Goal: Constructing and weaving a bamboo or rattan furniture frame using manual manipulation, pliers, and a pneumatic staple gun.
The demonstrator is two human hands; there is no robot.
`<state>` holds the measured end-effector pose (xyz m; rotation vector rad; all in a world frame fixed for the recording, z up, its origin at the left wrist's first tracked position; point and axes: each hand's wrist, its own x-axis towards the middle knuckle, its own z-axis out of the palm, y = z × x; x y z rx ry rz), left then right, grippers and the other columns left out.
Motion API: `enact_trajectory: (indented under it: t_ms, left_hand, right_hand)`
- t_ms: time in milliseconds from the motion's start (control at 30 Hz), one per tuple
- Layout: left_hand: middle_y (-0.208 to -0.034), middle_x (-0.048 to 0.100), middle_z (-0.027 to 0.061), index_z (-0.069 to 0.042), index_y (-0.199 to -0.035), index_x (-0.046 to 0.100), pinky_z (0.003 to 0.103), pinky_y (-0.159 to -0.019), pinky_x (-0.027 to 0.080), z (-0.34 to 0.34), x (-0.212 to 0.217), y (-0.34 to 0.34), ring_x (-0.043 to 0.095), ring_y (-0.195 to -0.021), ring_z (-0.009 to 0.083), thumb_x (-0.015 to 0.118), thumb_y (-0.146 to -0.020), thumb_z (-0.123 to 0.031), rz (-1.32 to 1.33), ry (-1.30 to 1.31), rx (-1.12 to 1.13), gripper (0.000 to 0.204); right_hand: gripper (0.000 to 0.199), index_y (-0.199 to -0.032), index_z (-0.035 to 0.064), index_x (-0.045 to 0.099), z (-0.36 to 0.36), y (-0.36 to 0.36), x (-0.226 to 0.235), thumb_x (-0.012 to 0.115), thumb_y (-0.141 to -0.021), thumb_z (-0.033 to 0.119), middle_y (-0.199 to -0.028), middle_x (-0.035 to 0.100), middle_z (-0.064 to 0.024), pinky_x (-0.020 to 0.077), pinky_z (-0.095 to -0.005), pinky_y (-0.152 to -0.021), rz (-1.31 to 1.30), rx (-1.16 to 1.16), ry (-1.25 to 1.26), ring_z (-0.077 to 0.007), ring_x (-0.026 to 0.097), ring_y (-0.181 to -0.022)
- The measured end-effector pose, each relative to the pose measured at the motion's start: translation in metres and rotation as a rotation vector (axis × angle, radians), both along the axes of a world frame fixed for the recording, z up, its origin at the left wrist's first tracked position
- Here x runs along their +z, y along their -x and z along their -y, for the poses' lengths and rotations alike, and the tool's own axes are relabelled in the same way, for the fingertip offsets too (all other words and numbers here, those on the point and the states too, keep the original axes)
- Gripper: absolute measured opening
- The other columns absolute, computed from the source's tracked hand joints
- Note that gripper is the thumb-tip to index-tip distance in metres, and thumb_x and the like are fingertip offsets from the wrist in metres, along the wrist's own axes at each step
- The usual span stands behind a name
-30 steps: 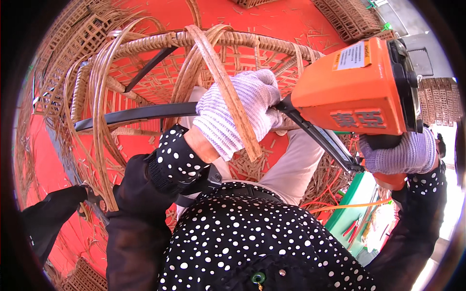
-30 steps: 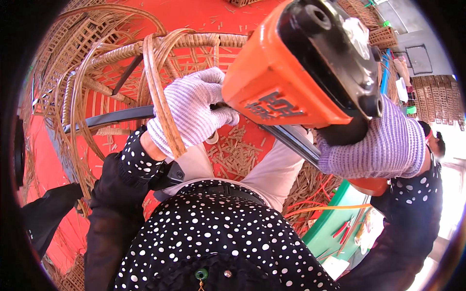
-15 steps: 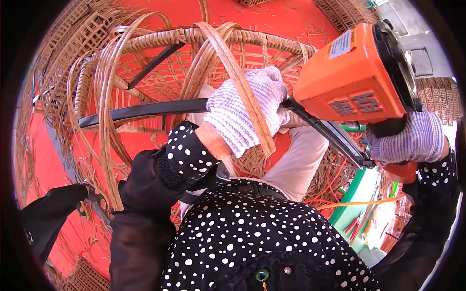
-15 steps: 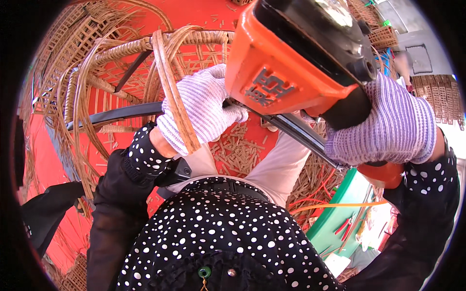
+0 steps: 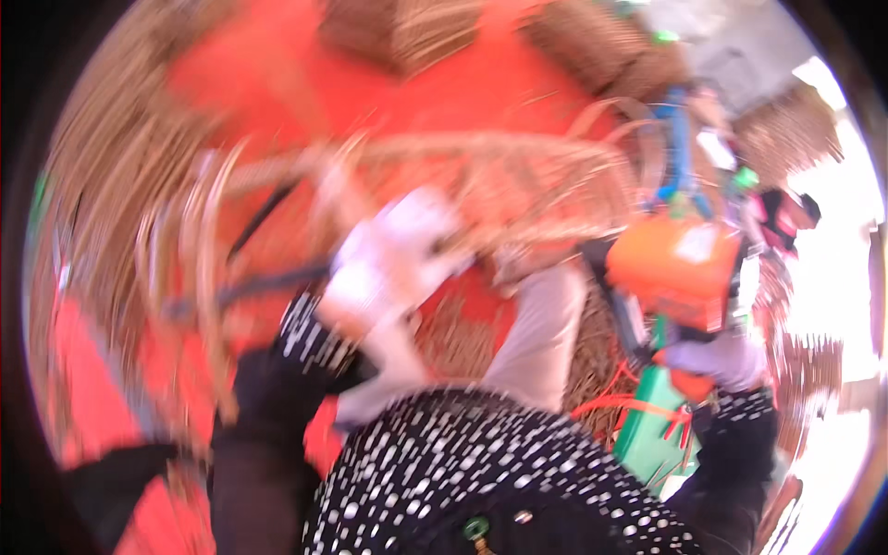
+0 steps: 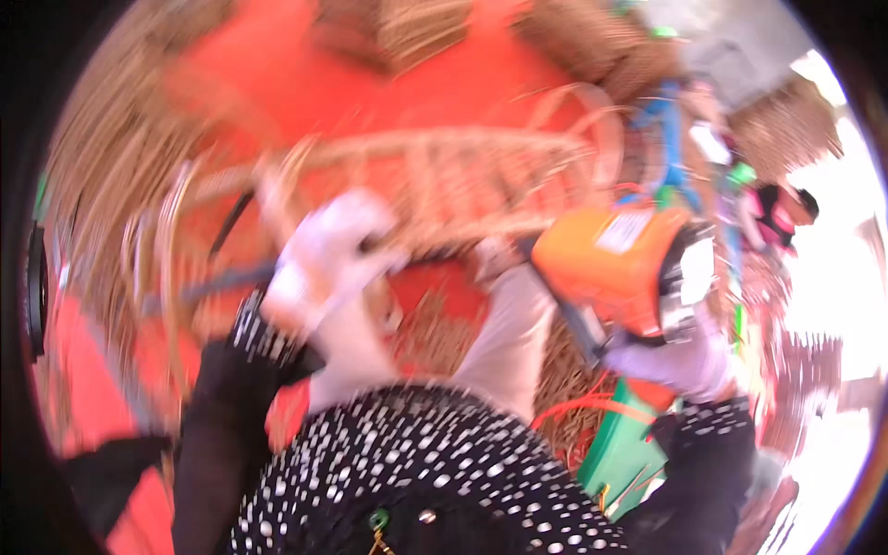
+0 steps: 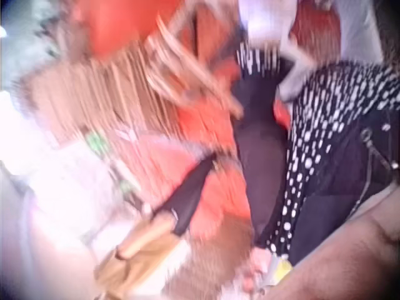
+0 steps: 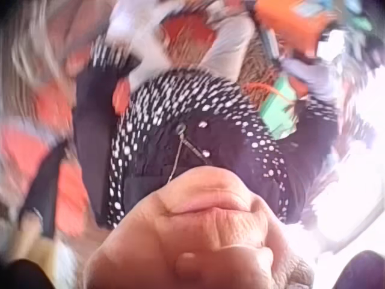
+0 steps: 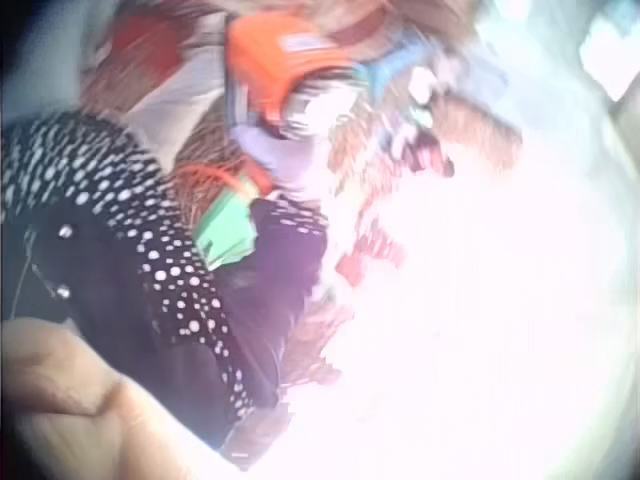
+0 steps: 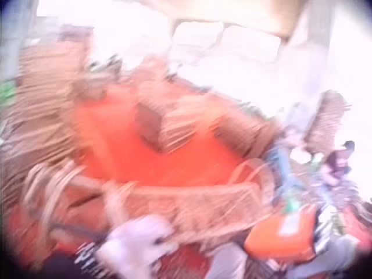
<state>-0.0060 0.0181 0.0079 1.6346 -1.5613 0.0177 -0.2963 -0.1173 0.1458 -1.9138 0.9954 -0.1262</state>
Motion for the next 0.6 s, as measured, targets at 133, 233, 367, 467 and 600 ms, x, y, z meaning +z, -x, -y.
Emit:
enact_trajectory:
  t_ms: [133, 233, 367, 467, 600]
  left_hand:
    - [-0.086, 0.060, 0.0110, -0.005, -0.080, 0.062, 0.036, -0.072, 0.049, 0.001, -0.029, -0.004, 0.059, -0.081, 0.0283, 0.074, -0.062, -0.025, 0.031, -0.109, 0.077, 0.029]
    - [-0.081, 0.059, 0.0132, 0.000, -0.077, 0.062, 0.035, -0.069, 0.048, -0.014, -0.024, -0.001, 0.058, -0.077, 0.0277, 0.076, -0.054, -0.014, -0.012, -0.076, 0.119, 0.030]
    - [-0.083, 0.058, 0.0131, 0.001, -0.077, 0.059, 0.034, -0.071, 0.047, -0.012, -0.018, -0.001, 0.056, -0.077, 0.0282, 0.075, -0.053, -0.007, 0.009, -0.114, 0.075, 0.029]
    - [-0.100, 0.059, 0.0147, -0.001, -0.093, 0.060, 0.037, -0.085, 0.045, -0.001, -0.015, -0.009, 0.055, -0.096, 0.0311, 0.074, -0.058, -0.008, 0.127, -0.153, -0.001, 0.038]
    - [-0.103, 0.058, 0.0135, -0.001, -0.089, 0.062, 0.034, -0.083, 0.046, 0.000, -0.009, -0.011, 0.056, -0.098, 0.0281, 0.076, -0.059, -0.016, 0.074, -0.197, 0.005, 0.037]
  right_hand:
    - [0.057, -0.107, 0.0018, 0.055, 0.019, 0.073, -0.046, 0.074, -0.061, 0.028, -0.088, 0.063, -0.0131, 0.0480, -0.0346, -0.075, -0.356, -0.224, 0.198, -0.0250, 0.060, -0.080]
    - [0.058, -0.106, 0.0032, 0.055, 0.032, 0.138, -0.099, 0.073, -0.059, 0.032, -0.090, 0.063, -0.0165, 0.0482, -0.0348, -0.076, -0.375, -0.525, 0.419, -0.0279, 0.061, -0.083]
    - [0.061, -0.115, 0.0061, 0.052, 0.069, 0.200, -0.144, 0.069, -0.061, 0.031, -0.104, 0.060, -0.0184, 0.0468, -0.0371, -0.082, -0.783, -0.759, 0.330, -0.0325, 0.058, -0.099]
    - [0.047, -0.106, 0.0013, 0.056, 0.103, 0.238, -0.176, 0.066, -0.063, 0.017, -0.089, 0.063, -0.0191, 0.0478, -0.0367, -0.073, -0.723, -0.746, 0.428, -0.0311, 0.061, -0.085]
    - [0.047, -0.102, 0.0022, 0.059, 0.159, 0.278, -0.201, 0.071, -0.062, 0.025, -0.092, 0.063, -0.0157, 0.0468, -0.0369, -0.075, -0.869, -0.708, 0.532, -0.0268, 0.061, -0.081]
